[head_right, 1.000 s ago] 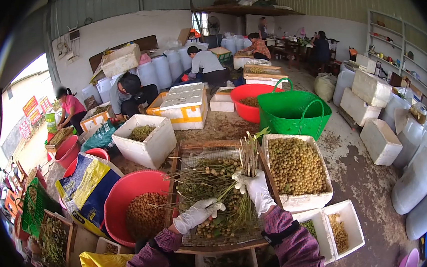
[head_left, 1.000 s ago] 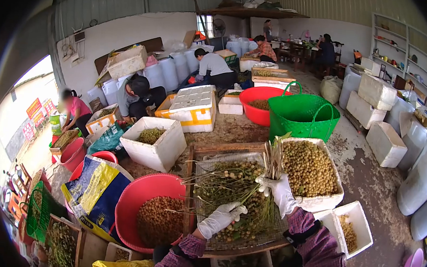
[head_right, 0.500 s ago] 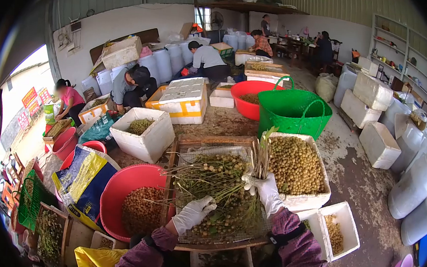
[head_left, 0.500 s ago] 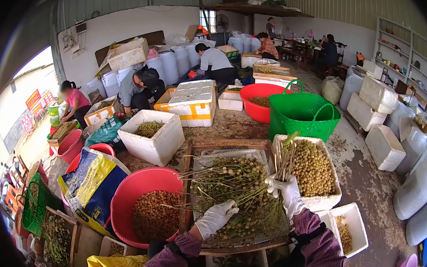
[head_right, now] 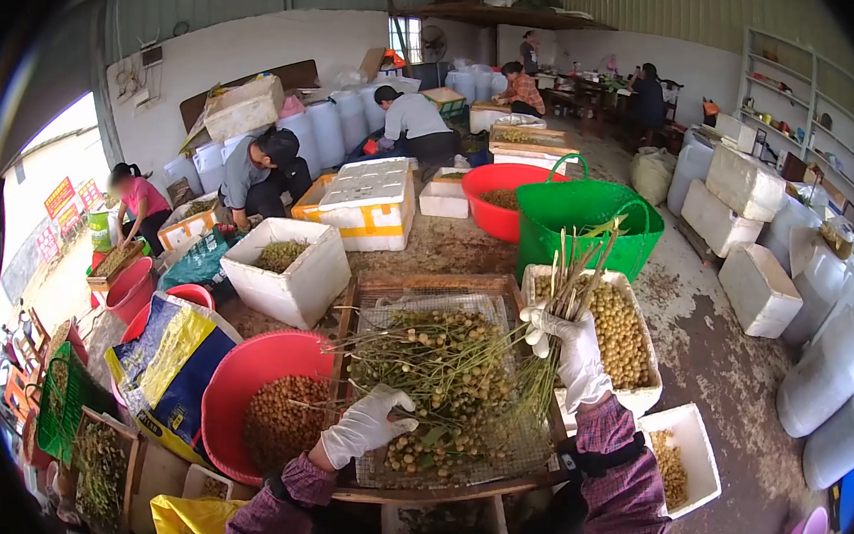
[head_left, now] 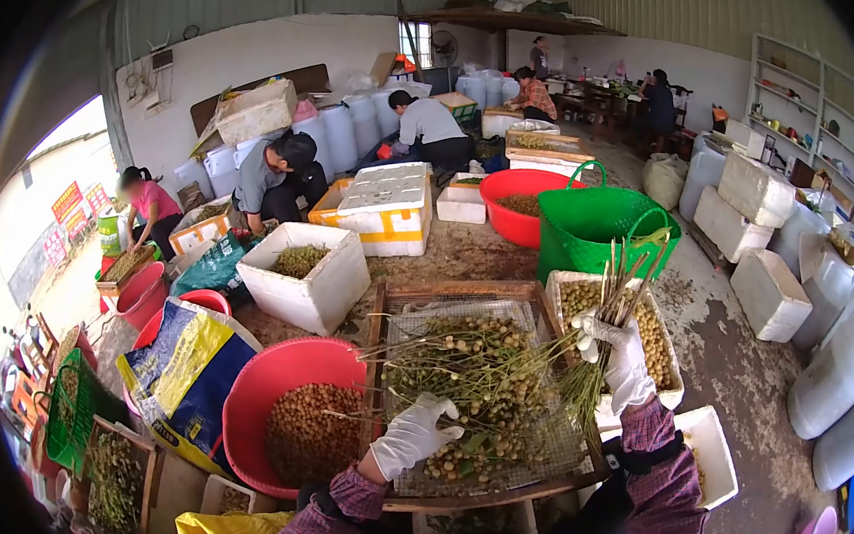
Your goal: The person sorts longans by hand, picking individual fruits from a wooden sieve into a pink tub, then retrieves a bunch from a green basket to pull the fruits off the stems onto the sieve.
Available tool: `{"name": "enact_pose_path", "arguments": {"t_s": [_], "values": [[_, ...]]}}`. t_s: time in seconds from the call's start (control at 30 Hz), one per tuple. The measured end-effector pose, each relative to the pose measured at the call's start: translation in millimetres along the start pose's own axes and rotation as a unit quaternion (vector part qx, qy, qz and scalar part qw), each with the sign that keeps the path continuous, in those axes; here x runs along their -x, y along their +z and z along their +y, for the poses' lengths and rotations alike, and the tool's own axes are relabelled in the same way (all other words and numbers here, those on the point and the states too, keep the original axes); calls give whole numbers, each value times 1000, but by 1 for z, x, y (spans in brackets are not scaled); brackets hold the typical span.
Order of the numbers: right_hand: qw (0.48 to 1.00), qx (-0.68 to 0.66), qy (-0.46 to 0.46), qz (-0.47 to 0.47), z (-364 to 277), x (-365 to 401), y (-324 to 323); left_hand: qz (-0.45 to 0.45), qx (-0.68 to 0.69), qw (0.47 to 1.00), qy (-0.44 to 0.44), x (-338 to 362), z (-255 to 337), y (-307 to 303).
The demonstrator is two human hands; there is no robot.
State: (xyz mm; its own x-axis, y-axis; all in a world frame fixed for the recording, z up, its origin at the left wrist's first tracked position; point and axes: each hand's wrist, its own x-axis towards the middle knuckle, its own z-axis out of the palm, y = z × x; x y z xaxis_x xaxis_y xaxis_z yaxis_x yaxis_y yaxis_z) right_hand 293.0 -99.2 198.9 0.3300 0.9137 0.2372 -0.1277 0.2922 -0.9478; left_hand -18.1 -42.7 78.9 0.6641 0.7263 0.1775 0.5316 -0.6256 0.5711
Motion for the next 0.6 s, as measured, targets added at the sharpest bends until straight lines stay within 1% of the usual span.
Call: {"name": "enact_pose_path", "arguments": {"t_s": [0.07,0.1,0.17,0.2,0.23,0.33,0.37,0.47,0.5,0.6], "values": [[1000,-11,-6,4,-9,5,11,14,55,997,-61,-8,32,-25],[1000,-23,-10,1,-10,6,14,58,73,996,-13,-11,31,-24],[1000,-24,-12,-1,-13,9,19,112,152,982,33,-17,17,-6],[1000,-26,-13,-3,-15,10,20,138,190,970,57,-19,24,-8],[1000,-9,-6,-24,-10,7,15,81,224,971,0,-16,32,-15],[999,-40,14,-20,-4,9,19,103,131,985,-41,-19,46,-9],[999,-38,12,-16,-5,11,22,59,119,989,-71,-20,48,-7],[999,-11,19,-33,-3,12,22,115,36,992,43,-21,36,16],[999,-14,18,-32,-3,12,23,91,62,993,52,-20,40,10],[999,-29,19,-24,-1,11,21,44,45,997,33,-21,42,8]]}}
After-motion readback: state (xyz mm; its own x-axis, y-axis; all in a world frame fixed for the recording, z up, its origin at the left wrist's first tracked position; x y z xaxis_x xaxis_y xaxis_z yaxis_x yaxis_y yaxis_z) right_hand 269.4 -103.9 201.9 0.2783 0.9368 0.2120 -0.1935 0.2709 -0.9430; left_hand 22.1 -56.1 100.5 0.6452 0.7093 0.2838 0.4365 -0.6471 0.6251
